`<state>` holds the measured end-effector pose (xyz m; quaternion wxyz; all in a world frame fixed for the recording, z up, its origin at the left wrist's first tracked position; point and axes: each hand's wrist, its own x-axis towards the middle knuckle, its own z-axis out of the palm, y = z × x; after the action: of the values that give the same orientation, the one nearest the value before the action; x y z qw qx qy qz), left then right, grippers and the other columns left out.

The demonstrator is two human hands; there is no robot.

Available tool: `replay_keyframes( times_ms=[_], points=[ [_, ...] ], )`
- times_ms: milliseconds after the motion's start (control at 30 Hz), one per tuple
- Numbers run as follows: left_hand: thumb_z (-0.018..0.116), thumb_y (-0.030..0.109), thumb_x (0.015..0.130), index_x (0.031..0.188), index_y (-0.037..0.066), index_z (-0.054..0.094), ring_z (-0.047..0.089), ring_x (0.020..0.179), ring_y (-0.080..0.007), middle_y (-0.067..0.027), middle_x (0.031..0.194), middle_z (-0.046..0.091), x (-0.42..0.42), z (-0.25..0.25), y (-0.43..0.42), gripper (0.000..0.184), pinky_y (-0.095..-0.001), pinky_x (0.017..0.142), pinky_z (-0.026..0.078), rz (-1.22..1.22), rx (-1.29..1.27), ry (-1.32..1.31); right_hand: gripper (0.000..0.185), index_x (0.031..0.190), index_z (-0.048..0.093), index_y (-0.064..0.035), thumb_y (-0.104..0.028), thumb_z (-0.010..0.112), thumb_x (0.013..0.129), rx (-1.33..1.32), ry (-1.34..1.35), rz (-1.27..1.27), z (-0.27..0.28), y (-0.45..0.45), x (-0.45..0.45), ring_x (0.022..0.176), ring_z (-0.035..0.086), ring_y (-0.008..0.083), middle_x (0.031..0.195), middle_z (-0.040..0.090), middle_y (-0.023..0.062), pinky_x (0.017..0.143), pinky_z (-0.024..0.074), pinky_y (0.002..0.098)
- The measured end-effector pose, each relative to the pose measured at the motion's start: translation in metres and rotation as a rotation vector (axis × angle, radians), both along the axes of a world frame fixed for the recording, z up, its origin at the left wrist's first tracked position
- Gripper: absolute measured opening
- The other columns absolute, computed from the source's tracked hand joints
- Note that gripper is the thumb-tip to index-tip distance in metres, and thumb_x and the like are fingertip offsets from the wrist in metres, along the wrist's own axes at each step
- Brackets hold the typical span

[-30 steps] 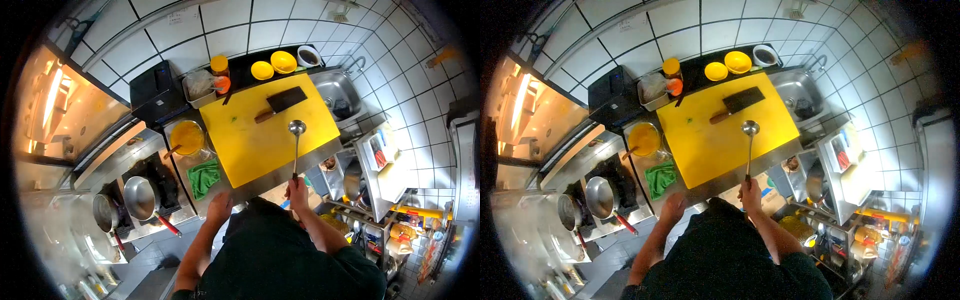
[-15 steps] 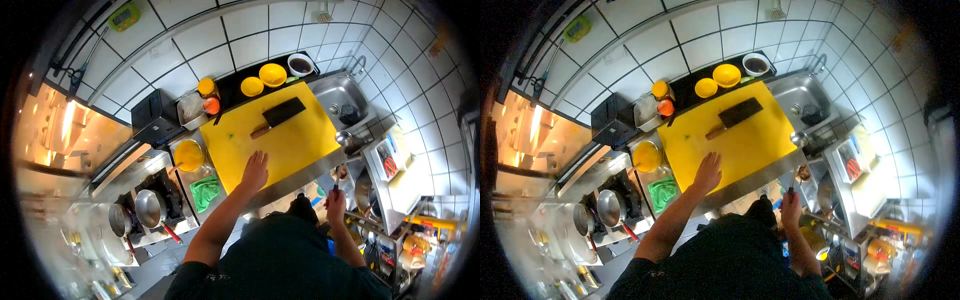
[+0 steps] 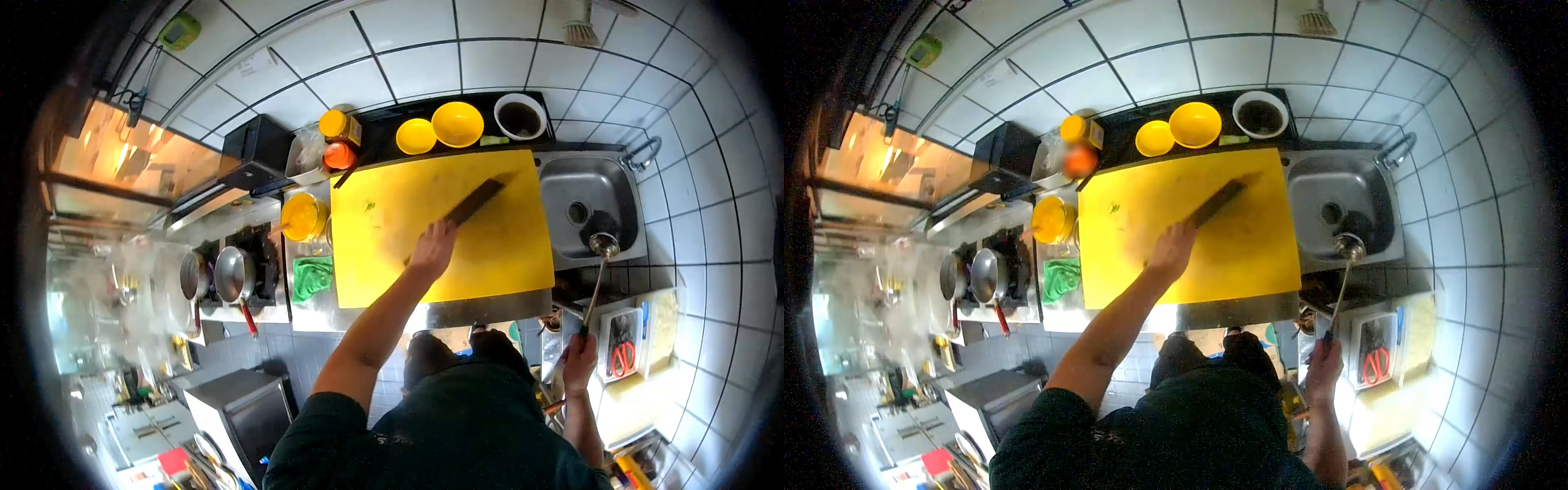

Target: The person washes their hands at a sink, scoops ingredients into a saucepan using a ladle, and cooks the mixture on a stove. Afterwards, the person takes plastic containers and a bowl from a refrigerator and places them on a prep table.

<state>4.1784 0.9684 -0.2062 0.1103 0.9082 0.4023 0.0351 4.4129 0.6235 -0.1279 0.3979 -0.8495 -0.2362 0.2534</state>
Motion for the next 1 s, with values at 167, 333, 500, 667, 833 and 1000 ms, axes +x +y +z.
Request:
replay_keyframes(
  times_ms=[167,333,500,667,833,1000],
  points=[
    [0.053,0.008,0.093,0.102,0.0,0.055,0.062,0.068,-0.0249,-0.0136,0.081,0.059,-0.087,0.036,-0.067,0.012,-0.0392,0.055,0.051,0.668,-0.237,-0.513,0.017,0.092,0.052,-0.0048,-0.019,0.057,0.1,0.03,0.041,0.017,-0.028,0.012,0.026,0.052,0.05,0.0118,0.063,0.052,0.0021,0.048,0.0413,0.0289],
    [0.053,0.007,0.096,0.086,0.001,0.05,0.053,0.046,-0.0146,-0.0057,0.061,0.055,-0.164,0.004,-0.082,0.012,-0.0304,0.043,0.043,1.196,-0.417,-0.905,0.016,0.096,0.055,-0.0044,-0.02,0.057,0.1,0.055,0.115,0.129,-0.022,0.036,0.025,0.053,0.053,0.0116,0.063,0.054,0.0025,0.049,0.0437,0.0292],
    [0.054,0.005,0.094,0.122,0.004,0.054,0.051,0.044,-0.0136,-0.0048,0.063,0.054,-0.176,-0.02,-0.05,0.028,-0.0305,0.041,0.042,1.192,-0.43,-1.06,0.014,0.097,0.055,-0.0034,-0.017,0.057,0.099,0.04,0.06,0.224,-0.024,0.038,0.03,0.053,0.052,0.0099,0.064,0.054,0.0024,0.05,0.044,0.0281],
    [0.055,0.007,0.094,0.11,0.002,0.058,0.05,0.045,-0.0137,-0.0046,0.06,0.052,-0.159,-0.016,-0.002,0.016,-0.0307,0.042,0.043,1.144,-0.474,-1.008,0.014,0.098,0.056,-0.0036,-0.017,0.057,0.099,0.027,0.034,0.153,-0.032,0.015,0.037,0.055,0.056,0.0111,0.066,0.057,0.0033,0.051,0.0461,0.0283],
    [0.054,0.006,0.095,0.112,0.002,0.057,0.05,0.048,-0.0133,-0.005,0.065,0.054,-0.079,-0.012,0.019,0.018,-0.0308,0.044,0.044,0.935,-0.543,-0.958,0.012,0.096,0.053,-0.0034,-0.014,0.056,0.099,0.028,0.162,-0.022,-0.019,-0.012,0.036,0.054,0.054,0.0107,0.068,0.056,0.0024,0.05,0.0435,0.0272],
    [0.057,0.01,0.094,0.132,0.002,0.054,0.066,0.091,-0.0336,-0.0211,0.102,0.067,0.048,-0.033,0.009,0.039,-0.0436,0.082,0.053,0.613,-0.564,-0.538,0.015,0.092,0.051,-0.002,-0.014,0.056,0.1,0.068,0.165,-0.106,-0.016,-0.036,0.036,0.052,0.051,0.0103,0.064,0.054,0.0025,0.048,0.0403,0.0273]
  ],
)
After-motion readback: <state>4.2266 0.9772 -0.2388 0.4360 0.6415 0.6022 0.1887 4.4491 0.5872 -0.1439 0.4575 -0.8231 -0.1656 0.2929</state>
